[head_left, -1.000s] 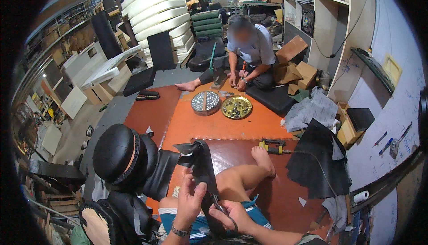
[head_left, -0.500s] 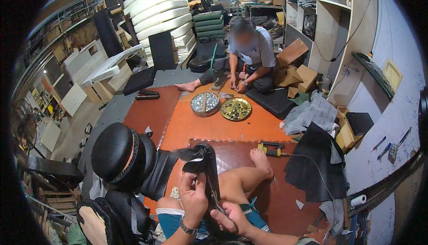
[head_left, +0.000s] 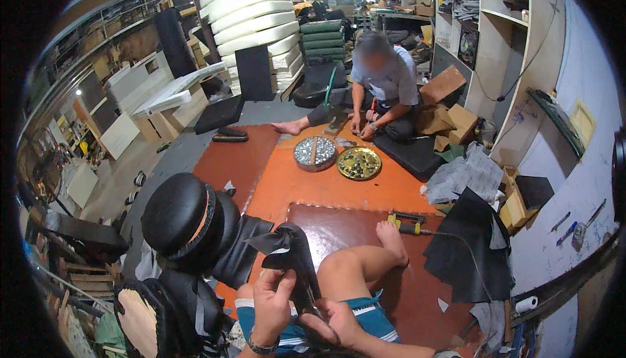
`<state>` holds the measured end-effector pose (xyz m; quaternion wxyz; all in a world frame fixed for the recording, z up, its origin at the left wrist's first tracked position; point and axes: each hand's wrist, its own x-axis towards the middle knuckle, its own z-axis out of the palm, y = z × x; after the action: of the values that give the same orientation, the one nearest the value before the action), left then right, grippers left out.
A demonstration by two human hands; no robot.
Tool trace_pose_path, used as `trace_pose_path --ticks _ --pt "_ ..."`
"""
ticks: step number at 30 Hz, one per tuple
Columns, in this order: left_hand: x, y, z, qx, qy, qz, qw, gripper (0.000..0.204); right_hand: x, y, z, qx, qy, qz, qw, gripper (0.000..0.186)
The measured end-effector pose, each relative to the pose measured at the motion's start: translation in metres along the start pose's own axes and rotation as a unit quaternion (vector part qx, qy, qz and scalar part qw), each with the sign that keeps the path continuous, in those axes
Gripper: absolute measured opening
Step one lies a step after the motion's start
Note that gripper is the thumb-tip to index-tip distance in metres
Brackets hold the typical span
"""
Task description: The person trims a long strip of black leather using scissors while sitting on the floor. They repeatedly cut small sections from the edge of the leather strip, adjusting its position between cuts.
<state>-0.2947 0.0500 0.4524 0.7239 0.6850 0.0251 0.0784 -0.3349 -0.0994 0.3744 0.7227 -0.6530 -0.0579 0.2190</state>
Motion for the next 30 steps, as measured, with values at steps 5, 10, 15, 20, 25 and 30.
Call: trace_pose_path --ticks 5,10,15,20,25,30 --pt "-0.006 -0.003 0.003 0.002 -0.026 0.027 0.999 0.021 0.004 0.008 -0.008 -0.047 0.024 -0.093 0.994 0.03" --pt "-0.002 -0.022 0.018 0.089 0.045 0.09 0.991 0.032 0.004 0.026 -0.016 -0.042 0.021 -0.086 0.995 0.036" --pt "-0.014 -0.035 0.013 0.149 0.09 0.152 0.973 0.028 0.006 0.036 -0.011 -0.01 -0.015 -0.039 0.999 0.038" --pt "-0.026 -0.048 -0.022 0.236 0.162 0.24 0.928 0.015 0.0 0.01 -0.002 -0.154 -0.094 -0.067 0.981 0.042" --pt "-0.037 -0.045 -0.05 0.141 0.226 0.198 0.943 0.015 0.012 -0.026 0.017 -0.231 -0.168 -0.038 0.958 0.039" --pt "-0.035 -0.002 -0.096 0.144 0.322 0.205 0.913 0.029 0.021 -0.049 0.033 -0.176 -0.191 -0.119 0.958 0.039"
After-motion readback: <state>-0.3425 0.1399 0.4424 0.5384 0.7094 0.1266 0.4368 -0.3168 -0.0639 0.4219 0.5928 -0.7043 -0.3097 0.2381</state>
